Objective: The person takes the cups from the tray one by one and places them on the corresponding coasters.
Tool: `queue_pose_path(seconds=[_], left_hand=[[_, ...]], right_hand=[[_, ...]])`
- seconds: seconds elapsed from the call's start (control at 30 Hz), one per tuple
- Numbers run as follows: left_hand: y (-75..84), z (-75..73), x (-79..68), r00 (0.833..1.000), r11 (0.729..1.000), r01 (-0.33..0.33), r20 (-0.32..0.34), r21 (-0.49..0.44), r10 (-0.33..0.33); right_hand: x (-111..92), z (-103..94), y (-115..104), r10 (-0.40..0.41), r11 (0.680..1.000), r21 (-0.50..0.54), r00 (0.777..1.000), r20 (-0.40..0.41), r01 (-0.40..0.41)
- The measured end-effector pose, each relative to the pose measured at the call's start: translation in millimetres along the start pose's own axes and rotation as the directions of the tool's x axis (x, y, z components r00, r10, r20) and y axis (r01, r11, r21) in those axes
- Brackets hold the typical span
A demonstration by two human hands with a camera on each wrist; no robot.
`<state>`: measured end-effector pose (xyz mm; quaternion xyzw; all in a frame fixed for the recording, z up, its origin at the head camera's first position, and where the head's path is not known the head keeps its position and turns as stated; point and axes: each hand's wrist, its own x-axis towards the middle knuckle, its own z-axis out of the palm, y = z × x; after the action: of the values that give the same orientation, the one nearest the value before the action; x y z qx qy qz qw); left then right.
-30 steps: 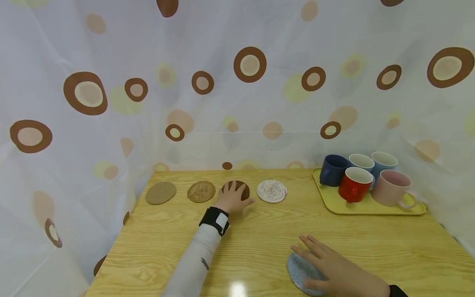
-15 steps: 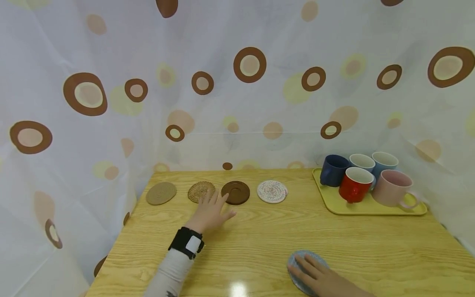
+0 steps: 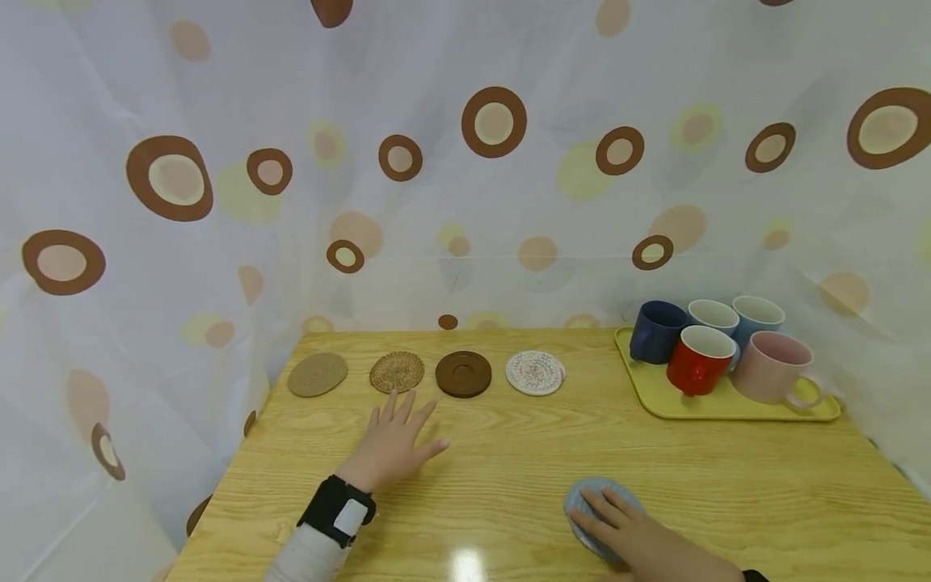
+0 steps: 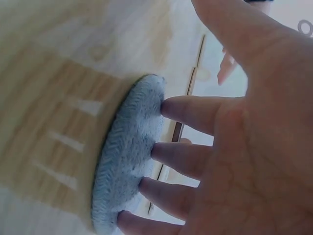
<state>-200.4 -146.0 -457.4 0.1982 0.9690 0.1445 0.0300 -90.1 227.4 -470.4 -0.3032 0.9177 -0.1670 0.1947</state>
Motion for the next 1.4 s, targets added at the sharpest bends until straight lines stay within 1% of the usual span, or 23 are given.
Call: queue_pose_path(seconds=[0.07,0.13,0.23,0.37,0.47,0.53,0.8,0.93,1.1,1.23,1.4], left_hand=[[-0.6,0.4,-2.7,1.0,1.0,0.002,0.0,-0.012,-0.002],[-1.4,1.4,-4.8,1.0,1.0,0.007,0.009,-0.012,-0.007],[-2.3,2.8,-7.3,1.0,1.0,0.005,0.014,-0.017,-0.005],[-3.2,3.7,-9.4,1.0,1.0,0.011,0.004,-0.026,-0.011],[-3.4,4.2,-10.6,1.0,0.999,0.016,-0.009,-0.028,-0.016],[-3.5,4.5,-11.2,1.0,0.999,0.016,-0.012,-0.031,-0.017],[-2.9,4.5,-12.5,1.0,0.999,0.013,-0.01,-0.034,-0.013],[-3.9,6.3,-13.6,1.0,0.999,0.018,-0.012,-0.033,-0.019],[-6.4,7.7,-14.5,1.0,0.999,0.025,-0.01,-0.04,-0.026],[-7.9,9.2,-14.3,1.0,0.999,0.022,-0.011,-0.05,-0.022],[-10.2,10.7,-13.4,1.0,0.999,0.023,-0.019,-0.044,-0.023]], right_hand=[[1,-3.4,0,0.01,1.0,0.021,1.0,-0.011,-0.009],[2,-6.7,1,0.017,0.998,0.066,1.0,-0.016,-0.016],[5,-11.2,6,0.01,0.994,0.107,0.999,-0.034,-0.007],[16,-18.3,18,-0.031,0.994,0.101,0.997,-0.069,0.038],[26,-24.0,28,-0.029,0.995,0.092,0.997,-0.076,0.037],[31,-28.2,34,-0.017,0.995,0.096,0.996,-0.084,0.026],[57,-45.5,55,0.031,0.999,0.046,0.988,-0.151,-0.024],[70,-53.5,62,0.037,0.999,0.039,0.985,-0.168,-0.031],[87,-59.2,78,0.049,0.998,0.047,0.98,-0.194,-0.041],[99,-62.8,91,0.086,0.996,0.05,0.974,-0.212,-0.077],[114,-68.8,104,0.13,0.991,0.013,0.962,-0.24,-0.131]])
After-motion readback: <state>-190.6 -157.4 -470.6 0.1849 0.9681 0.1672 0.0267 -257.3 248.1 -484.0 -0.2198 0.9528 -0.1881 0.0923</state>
